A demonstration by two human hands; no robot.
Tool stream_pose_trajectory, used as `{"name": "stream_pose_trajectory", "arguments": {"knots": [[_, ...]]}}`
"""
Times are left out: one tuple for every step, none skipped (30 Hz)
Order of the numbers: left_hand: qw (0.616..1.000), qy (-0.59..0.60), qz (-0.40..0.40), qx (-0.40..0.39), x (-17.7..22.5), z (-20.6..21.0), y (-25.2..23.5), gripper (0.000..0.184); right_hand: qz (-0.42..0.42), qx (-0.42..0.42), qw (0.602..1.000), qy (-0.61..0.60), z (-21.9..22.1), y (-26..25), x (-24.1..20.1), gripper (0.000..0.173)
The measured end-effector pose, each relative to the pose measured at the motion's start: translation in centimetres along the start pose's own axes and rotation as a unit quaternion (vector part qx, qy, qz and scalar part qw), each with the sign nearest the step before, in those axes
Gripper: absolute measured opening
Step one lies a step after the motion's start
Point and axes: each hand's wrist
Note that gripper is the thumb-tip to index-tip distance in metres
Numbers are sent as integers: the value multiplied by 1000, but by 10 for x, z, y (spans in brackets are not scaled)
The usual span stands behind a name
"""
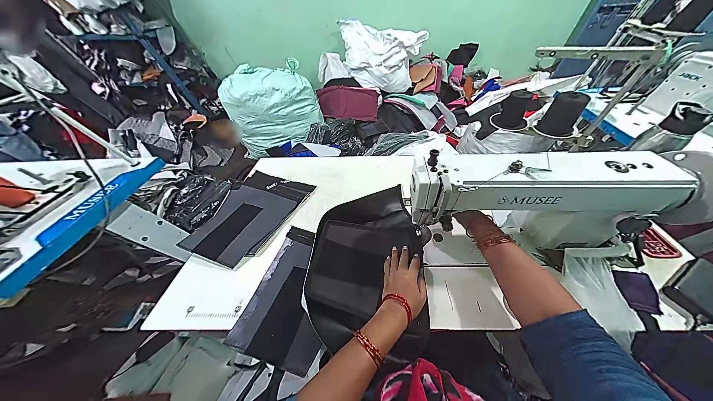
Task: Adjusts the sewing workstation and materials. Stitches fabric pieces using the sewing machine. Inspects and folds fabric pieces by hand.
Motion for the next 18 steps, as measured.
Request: {"name": "stream_pose_trajectory", "arguments": {"knots": [[1000,6,2,4,0,0,1,50,10,36,999,7,6,1,6,38],[1000,10,1,3,0,0,1,49,14,54,998,6,10,1,8,39],[1000,12,0,0,0,-1,2,49,15,46,999,-5,11,2,5,39],[1000,14,1,1,-1,-1,2,49,10,24,999,-22,11,2,0,39],[1000,15,1,3,-1,-2,1,49,-3,-2,999,-32,11,-2,-4,38],[1000,16,1,4,-1,-1,1,49,-21,-19,999,-40,14,-7,-7,36],[1000,18,1,7,-1,0,1,49,-36,-25,998,-54,18,-8,-9,35],[1000,22,3,11,-2,2,1,49,-44,-25,996,-69,21,-8,-10,34],[1000,22,3,14,-2,3,0,49,-47,-20,995,-83,22,-4,-11,35],[1000,21,3,16,-2,4,0,49,-46,-20,995,-91,23,-2,-13,36],[1000,19,3,19,-2,4,0,49,-46,-26,995,-84,21,-1,-14,36],[1000,16,2,20,-2,4,0,49,-49,-37,996,-64,19,-3,-14,35],[1000,13,1,19,-2,4,0,49,-51,-47,997,-38,17,-4,-14,33],[1000,12,0,19,-2,4,-1,49,-45,-60,997,-13,12,-3,-16,34],[1000,13,-1,20,-2,4,-1,49,-36,-67,997,3,8,-1,-18,35],[1000,15,-1,22,-2,4,0,49,-23,-75,997,16,1,4,-22,36],[1000,18,0,24,-2,5,0,48,-15,-66,997,21,-3,10,-21,37],[999,22,2,27,-2,5,-1,48,-18,-37,999,14,-2,15,-17,37]]}}
Point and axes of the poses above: each hand's wrist, its own y-axis away from the middle knuckle, its own z-axis out of the palm, x = y × z, and after that the axes turned 6 degrees about -z, right-handed
